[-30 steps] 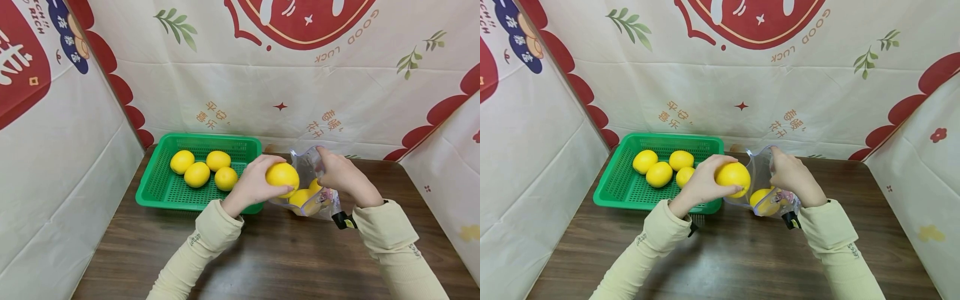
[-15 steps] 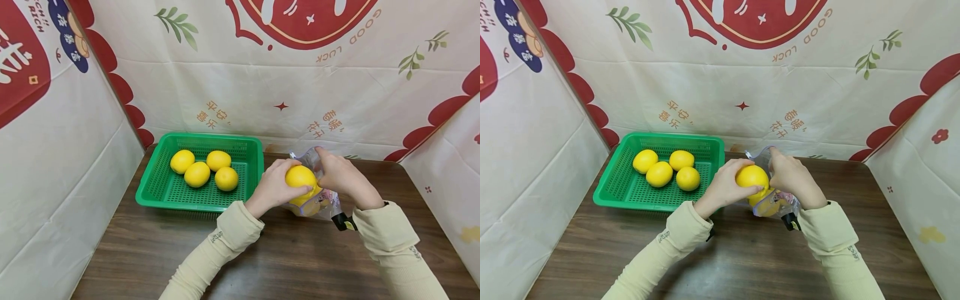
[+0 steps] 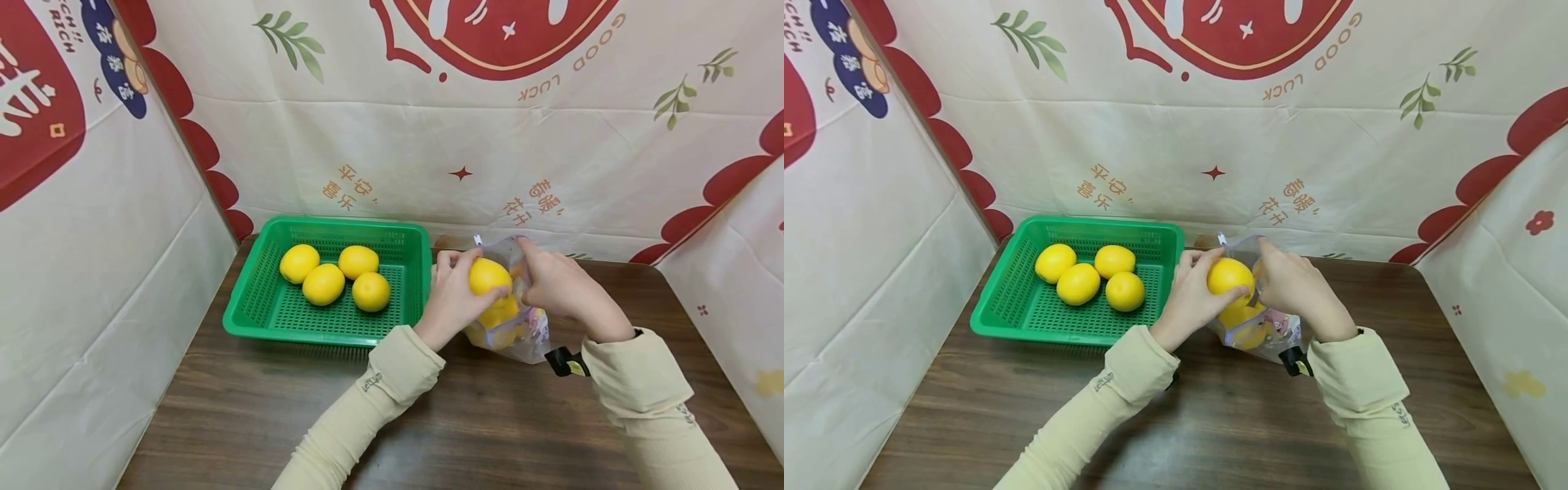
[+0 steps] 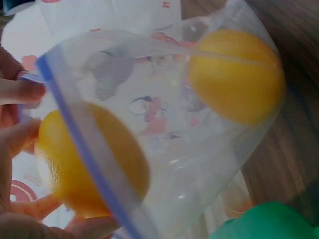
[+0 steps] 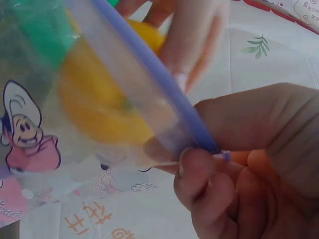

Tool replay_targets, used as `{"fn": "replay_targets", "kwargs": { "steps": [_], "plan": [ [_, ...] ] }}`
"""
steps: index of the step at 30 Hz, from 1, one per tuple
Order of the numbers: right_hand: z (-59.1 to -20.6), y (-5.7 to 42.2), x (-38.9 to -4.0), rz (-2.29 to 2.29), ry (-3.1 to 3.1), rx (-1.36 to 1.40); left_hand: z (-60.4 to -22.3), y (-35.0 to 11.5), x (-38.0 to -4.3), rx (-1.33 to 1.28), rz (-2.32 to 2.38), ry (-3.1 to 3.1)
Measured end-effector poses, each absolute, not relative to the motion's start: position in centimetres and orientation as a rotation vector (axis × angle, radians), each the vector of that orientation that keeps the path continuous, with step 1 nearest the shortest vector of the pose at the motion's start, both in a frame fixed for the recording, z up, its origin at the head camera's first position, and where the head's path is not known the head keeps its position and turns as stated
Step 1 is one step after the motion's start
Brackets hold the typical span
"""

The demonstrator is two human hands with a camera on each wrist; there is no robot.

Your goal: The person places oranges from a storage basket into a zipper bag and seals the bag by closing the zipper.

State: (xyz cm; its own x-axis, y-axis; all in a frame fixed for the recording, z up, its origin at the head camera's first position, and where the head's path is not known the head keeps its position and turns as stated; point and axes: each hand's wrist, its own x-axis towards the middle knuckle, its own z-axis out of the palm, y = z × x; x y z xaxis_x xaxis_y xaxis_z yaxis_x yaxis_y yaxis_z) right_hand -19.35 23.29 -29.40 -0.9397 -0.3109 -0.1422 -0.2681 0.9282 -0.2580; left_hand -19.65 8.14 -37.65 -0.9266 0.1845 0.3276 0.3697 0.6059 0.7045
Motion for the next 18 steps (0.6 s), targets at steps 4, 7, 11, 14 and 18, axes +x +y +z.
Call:
{"fn": "replay_targets", "kwargs": {
  "steps": [4, 7, 11, 14, 18],
  "plan": [
    [-29.5, 23.2, -19.7, -0.392, 2.895, -0.429, -37.4, 8.1, -19.9, -0.499, -1.241, -2.593],
    [-29.6, 23.1, -19.9, -0.415, 2.908, -0.411, -37.0, 7.7, -19.7, -0.567, -1.260, -2.603],
    [-29.5, 23.1, -20.2, -0.436, 2.917, -0.381, -36.6, 6.7, -19.5, -0.595, -1.252, -2.605],
    [-29.4, 23.3, -20.3, -0.438, 2.918, -0.375, -36.5, 5.7, -19.6, -0.579, -1.220, -2.613],
    [-29.4, 23.5, -20.2, -0.437, 2.921, -0.385, -36.4, 3.8, -20.2, -0.535, -1.194, -2.631]
  ]
}}
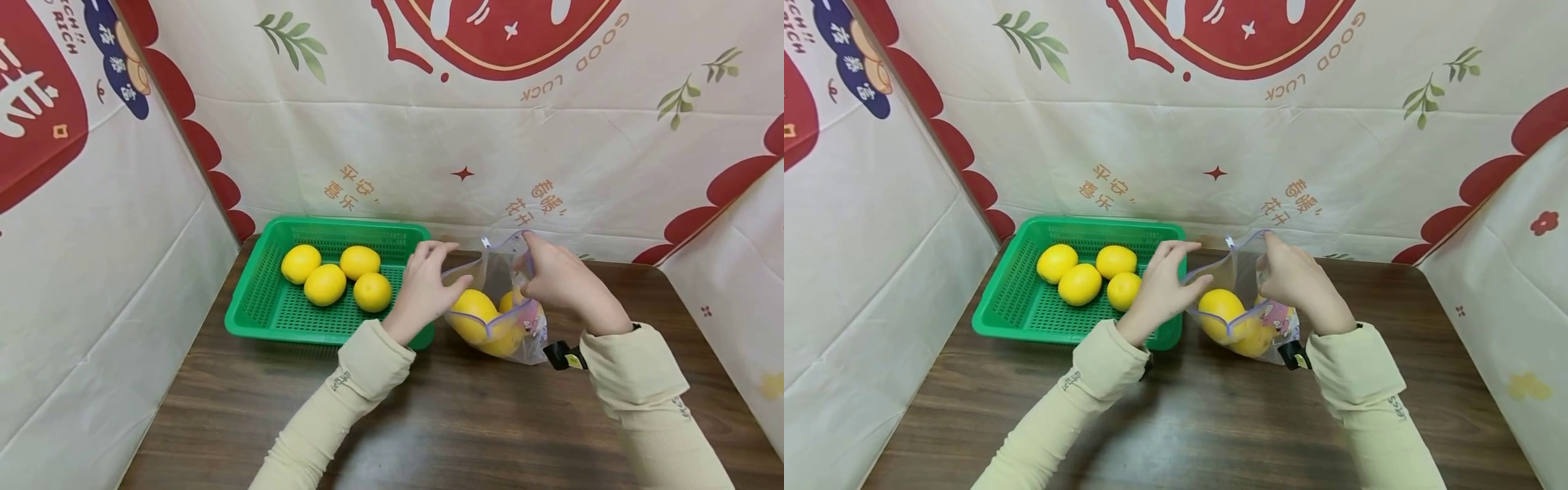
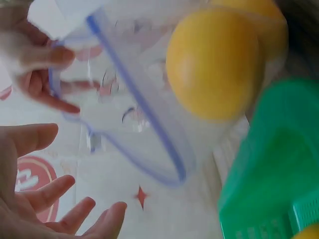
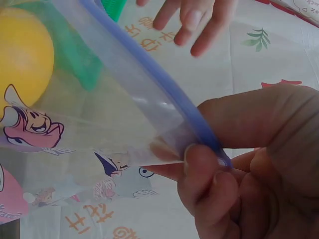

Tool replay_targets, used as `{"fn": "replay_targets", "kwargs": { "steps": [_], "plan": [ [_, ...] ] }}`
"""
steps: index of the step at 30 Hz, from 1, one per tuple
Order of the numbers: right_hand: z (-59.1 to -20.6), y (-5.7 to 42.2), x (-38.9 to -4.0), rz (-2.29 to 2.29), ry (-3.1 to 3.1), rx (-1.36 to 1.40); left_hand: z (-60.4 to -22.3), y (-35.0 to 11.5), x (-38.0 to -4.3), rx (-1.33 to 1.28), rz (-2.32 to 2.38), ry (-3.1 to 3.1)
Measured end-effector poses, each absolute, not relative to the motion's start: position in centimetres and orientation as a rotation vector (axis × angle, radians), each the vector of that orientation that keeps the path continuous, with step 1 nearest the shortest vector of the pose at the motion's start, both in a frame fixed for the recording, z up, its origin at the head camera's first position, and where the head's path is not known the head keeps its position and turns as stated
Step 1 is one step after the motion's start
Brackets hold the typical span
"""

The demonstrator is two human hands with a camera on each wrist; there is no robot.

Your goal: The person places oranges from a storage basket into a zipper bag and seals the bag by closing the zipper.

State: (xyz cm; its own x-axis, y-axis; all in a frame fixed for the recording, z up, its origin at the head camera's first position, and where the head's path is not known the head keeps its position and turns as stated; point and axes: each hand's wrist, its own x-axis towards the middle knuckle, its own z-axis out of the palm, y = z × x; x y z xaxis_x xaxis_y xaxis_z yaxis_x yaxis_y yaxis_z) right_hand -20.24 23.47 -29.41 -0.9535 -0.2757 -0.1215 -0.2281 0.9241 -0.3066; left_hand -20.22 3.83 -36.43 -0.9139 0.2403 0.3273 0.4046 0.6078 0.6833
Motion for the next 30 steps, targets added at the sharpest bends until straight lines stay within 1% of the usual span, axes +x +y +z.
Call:
{"fn": "replay_targets", "kwargs": {
  "steps": [11, 17, 21, 30],
  "plan": [
    [-29.4, 24.1, -19.6, -0.412, 2.934, -0.382, -36.8, -1.4, -22.7, -0.405, -1.143, -2.776],
    [-29.4, 24.3, -19.3, -0.414, 2.925, -0.365, -37.1, -3.6, -24.5, -0.425, -1.164, -2.943],
    [-29.4, 24.4, -19.2, -0.423, 2.912, -0.358, -37.4, -4.6, -26.0, -0.435, -1.190, -3.075],
    [-29.4, 24.3, -19.0, -0.422, 2.931, -0.385, -38.2, -5.0, -28.4, -0.476, -0.932, -3.313]
  ]
}}
